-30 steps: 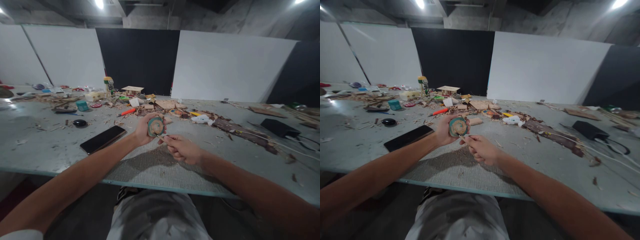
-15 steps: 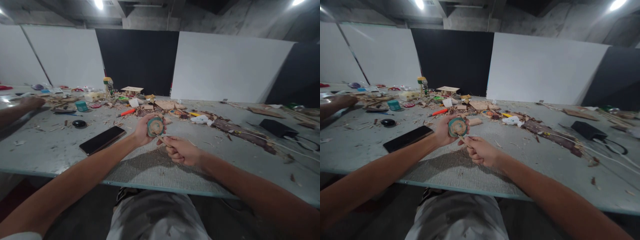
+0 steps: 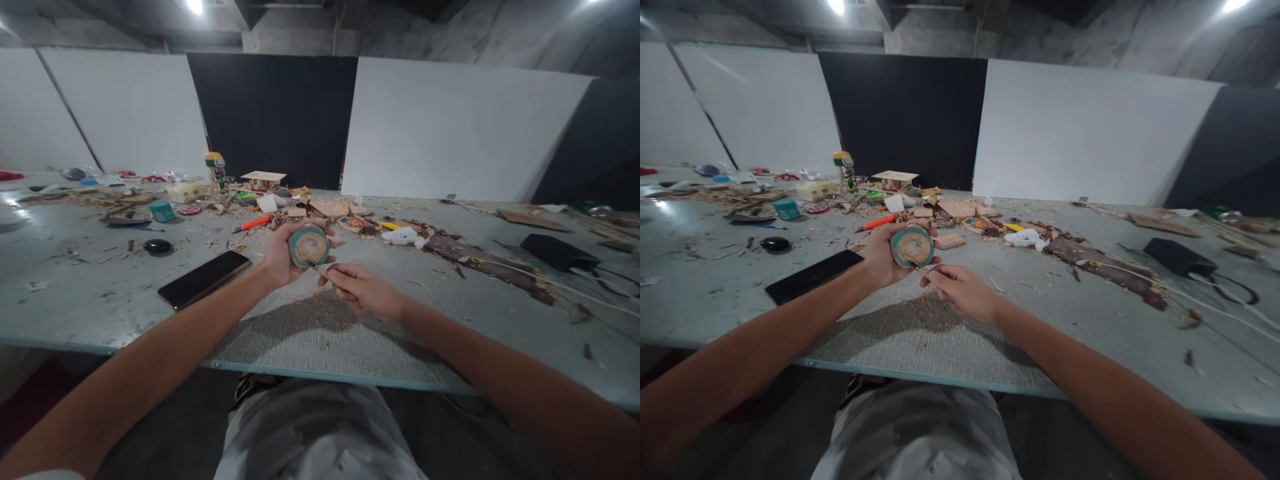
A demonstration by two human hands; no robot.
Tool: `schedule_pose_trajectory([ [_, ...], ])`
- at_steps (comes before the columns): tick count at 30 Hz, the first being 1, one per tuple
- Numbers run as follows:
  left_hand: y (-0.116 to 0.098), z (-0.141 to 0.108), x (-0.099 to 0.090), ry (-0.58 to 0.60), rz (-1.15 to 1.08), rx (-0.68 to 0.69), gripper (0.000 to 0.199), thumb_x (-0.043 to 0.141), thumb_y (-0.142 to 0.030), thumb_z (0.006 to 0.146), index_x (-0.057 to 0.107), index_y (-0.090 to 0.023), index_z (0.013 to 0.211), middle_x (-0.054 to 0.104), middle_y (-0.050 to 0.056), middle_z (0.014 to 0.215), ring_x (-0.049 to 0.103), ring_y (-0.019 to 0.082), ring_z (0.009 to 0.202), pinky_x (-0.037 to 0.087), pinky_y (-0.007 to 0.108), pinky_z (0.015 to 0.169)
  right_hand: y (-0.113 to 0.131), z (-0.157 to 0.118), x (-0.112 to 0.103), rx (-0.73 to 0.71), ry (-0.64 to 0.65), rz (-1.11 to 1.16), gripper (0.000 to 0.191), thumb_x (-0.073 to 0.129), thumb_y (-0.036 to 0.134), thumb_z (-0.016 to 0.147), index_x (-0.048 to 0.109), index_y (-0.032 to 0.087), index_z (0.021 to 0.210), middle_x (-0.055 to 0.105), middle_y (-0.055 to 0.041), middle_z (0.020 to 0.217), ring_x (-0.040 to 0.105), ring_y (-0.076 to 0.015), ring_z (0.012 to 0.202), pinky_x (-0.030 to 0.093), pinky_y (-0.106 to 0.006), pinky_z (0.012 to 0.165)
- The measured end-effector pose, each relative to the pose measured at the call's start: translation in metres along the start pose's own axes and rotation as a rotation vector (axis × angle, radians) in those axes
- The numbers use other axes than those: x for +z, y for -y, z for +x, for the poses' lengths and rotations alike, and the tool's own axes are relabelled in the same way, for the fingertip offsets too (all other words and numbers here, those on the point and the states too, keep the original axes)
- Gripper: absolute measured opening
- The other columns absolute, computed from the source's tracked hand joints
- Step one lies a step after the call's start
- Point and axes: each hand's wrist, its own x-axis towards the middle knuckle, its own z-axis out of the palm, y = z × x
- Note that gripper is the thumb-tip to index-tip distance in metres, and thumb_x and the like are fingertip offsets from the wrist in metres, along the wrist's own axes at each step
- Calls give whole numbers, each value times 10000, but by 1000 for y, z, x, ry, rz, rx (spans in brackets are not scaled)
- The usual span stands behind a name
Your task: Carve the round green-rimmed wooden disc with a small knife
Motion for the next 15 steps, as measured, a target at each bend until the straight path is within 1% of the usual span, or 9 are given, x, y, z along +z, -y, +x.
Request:
schedule_pose_trajectory([
  [3, 0, 0, -1, -7, 3, -12, 278, 443, -295, 792, 629, -119, 901, 677, 111, 934, 684, 253, 797, 561, 449, 735, 2, 2, 0, -57, -113, -213, 336, 431, 479, 966, 598, 187, 973, 286, 81, 555, 233, -70, 415, 193, -218, 399],
  [7, 2, 0, -1, 12, -11, -24, 251, 444, -286, 775, 617, -123, 856, 664, 106, 856, 675, 247, 756, 549, 469, 764, 7, 1, -1, -103, -170, -479, 338, 405, 406, 972, 639, 168, 923, 340, 57, 560, 322, -94, 470, 245, -247, 472],
  [9, 1, 0, 0, 16, -9, -28, 251, 445, -283, 773, 616, -119, 854, 659, 108, 841, 672, 241, 748, 546, 463, 775, 8, 0, -2, -139, -188, -589, 325, 390, 374, 968, 625, 168, 878, 402, 38, 588, 383, -111, 519, 273, -259, 513],
  [12, -1, 0, 0, 17, 6, -19, 240, 446, -271, 775, 617, -115, 837, 653, 104, 809, 668, 228, 733, 548, 434, 769, 8, -1, -6, -231, -222, -751, 295, 374, 349, 963, 564, 178, 815, 517, 0, 683, 481, -139, 633, 307, -268, 574],
  [15, -3, 2, -2, 28, 30, -16, 228, 446, -262, 782, 617, -113, 805, 653, 100, 783, 666, 217, 706, 548, 403, 749, 9, -2, -9, -247, -276, -901, 309, 357, 354, 971, 532, 184, 782, 577, -25, 725, 516, -155, 676, 306, -273, 592],
])
